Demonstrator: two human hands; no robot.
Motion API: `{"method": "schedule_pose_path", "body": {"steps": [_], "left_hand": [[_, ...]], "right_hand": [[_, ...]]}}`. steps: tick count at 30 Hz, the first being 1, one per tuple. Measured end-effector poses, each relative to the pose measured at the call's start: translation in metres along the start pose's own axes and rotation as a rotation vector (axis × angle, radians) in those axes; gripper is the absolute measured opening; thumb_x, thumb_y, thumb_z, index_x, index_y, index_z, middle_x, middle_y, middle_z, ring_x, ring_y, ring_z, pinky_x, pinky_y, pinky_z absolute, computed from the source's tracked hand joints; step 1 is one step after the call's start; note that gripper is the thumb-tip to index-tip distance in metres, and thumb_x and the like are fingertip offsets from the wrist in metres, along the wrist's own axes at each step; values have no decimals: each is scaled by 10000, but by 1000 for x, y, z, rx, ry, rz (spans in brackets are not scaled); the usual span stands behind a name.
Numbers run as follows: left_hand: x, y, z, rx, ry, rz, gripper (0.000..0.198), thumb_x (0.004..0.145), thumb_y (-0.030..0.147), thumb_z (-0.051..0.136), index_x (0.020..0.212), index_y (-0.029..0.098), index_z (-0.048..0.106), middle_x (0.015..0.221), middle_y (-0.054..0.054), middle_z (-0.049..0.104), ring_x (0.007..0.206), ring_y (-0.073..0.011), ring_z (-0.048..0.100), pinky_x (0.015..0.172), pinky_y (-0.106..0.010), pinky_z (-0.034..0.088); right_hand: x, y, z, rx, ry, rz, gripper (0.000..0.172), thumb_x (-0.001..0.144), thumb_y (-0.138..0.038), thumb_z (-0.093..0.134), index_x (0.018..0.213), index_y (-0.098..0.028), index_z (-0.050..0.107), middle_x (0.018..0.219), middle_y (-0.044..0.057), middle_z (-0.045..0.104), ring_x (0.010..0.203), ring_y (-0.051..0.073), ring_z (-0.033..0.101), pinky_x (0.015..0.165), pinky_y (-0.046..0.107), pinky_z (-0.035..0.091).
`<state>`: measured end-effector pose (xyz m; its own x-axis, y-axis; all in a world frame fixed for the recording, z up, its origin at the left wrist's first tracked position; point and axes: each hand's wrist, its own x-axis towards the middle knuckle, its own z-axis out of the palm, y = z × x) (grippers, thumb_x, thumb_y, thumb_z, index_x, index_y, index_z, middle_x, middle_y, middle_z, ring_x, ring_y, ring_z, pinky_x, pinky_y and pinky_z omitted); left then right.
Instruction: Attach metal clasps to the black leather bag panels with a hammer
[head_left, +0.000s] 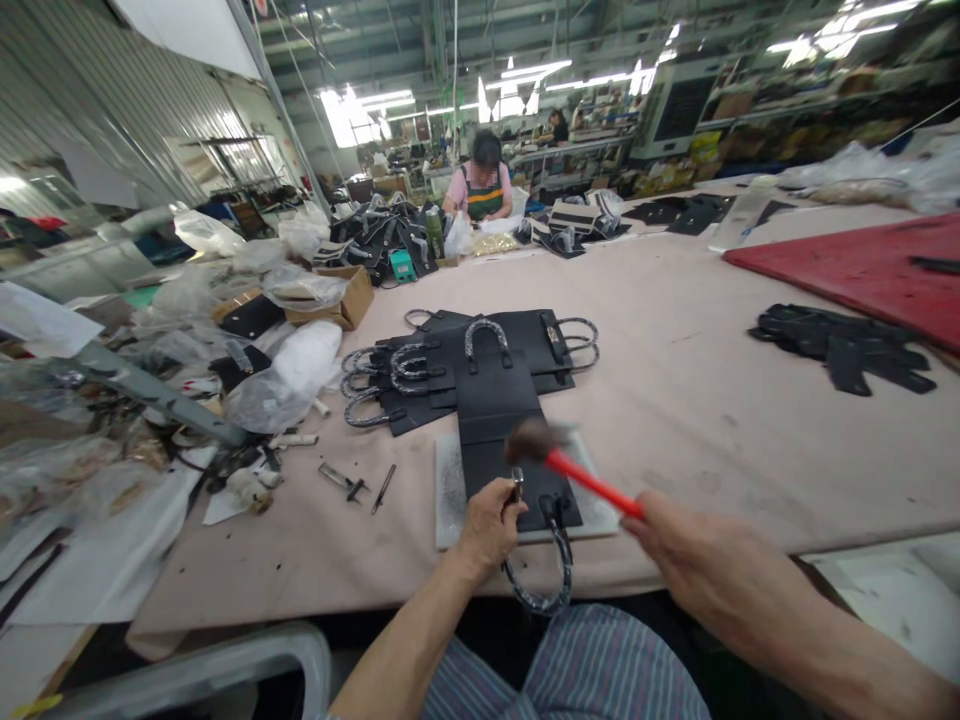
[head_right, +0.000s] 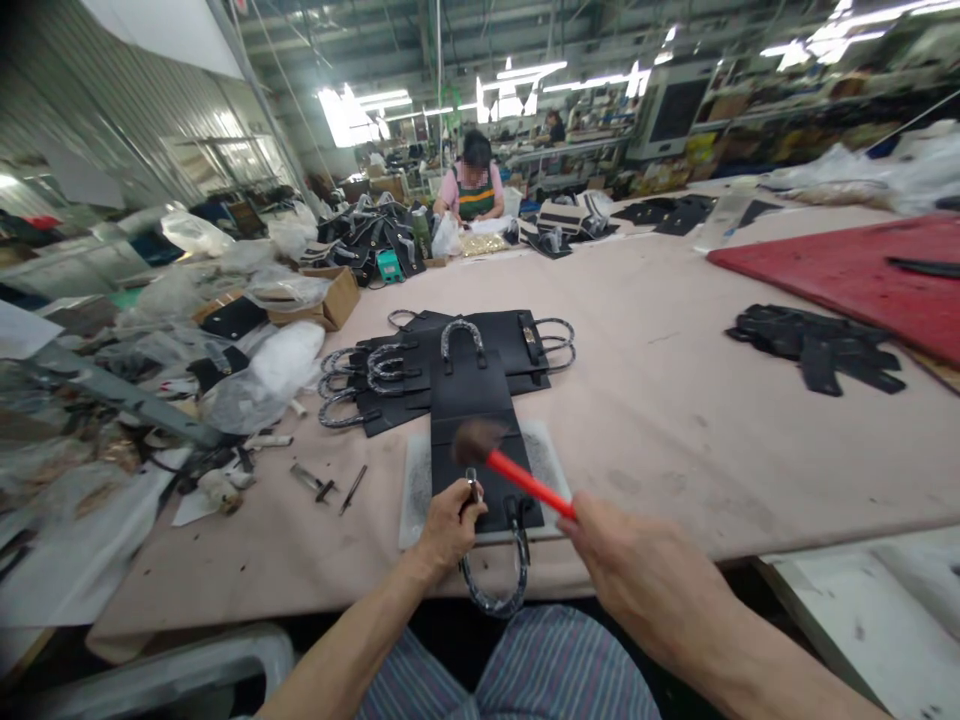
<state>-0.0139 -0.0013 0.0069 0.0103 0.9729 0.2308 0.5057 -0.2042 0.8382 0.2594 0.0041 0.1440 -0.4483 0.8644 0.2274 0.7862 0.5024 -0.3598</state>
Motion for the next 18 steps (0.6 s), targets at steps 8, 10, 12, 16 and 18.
{"method": "schedule_pose_path", "body": {"steps": [8,10,12,16,18], "left_hand": [[1,2,-1,7,-15,-15,81,850,122,575,862,201,587,796,5,609,739,-146,572,733,-260,434],[1,2,-2,11,-22,-20,73,854,127,577,855,199,584,793,8,606,734,-144,569,726,-257,430],[1,2,-2,14,-20,-22,75,854,124,572,856,198,585,796,9,607,733,-143,569,719,-254,429],[1,2,-3,15,-10,-12,87,854,118,566,876,197,597,809,7,621,745,-146,585,723,-257,442],[2,4,-4,14,-8,-11,91,852,122,571,889,198,605,820,3,632,761,-153,599,741,-264,456]], "right_hand": [[22,-43,-58,196,459,189,364,1025,-552,404,830,-265,513,548,0,507,444,170,468,461,310,320],[17,-44,-47,228,554,194,327,1038,-503,387,860,-260,516,585,13,544,477,179,506,493,314,356],[8,-34,-24,162,308,0,339,1008,-494,425,768,-261,479,504,-11,480,382,157,400,437,309,240],[-3,3,5,52,-109,45,341,983,-503,426,764,-250,492,526,-2,523,396,165,412,462,315,170],[-4,22,10,109,-139,147,379,986,-540,394,778,-243,505,581,10,562,472,180,491,487,304,250]]}}
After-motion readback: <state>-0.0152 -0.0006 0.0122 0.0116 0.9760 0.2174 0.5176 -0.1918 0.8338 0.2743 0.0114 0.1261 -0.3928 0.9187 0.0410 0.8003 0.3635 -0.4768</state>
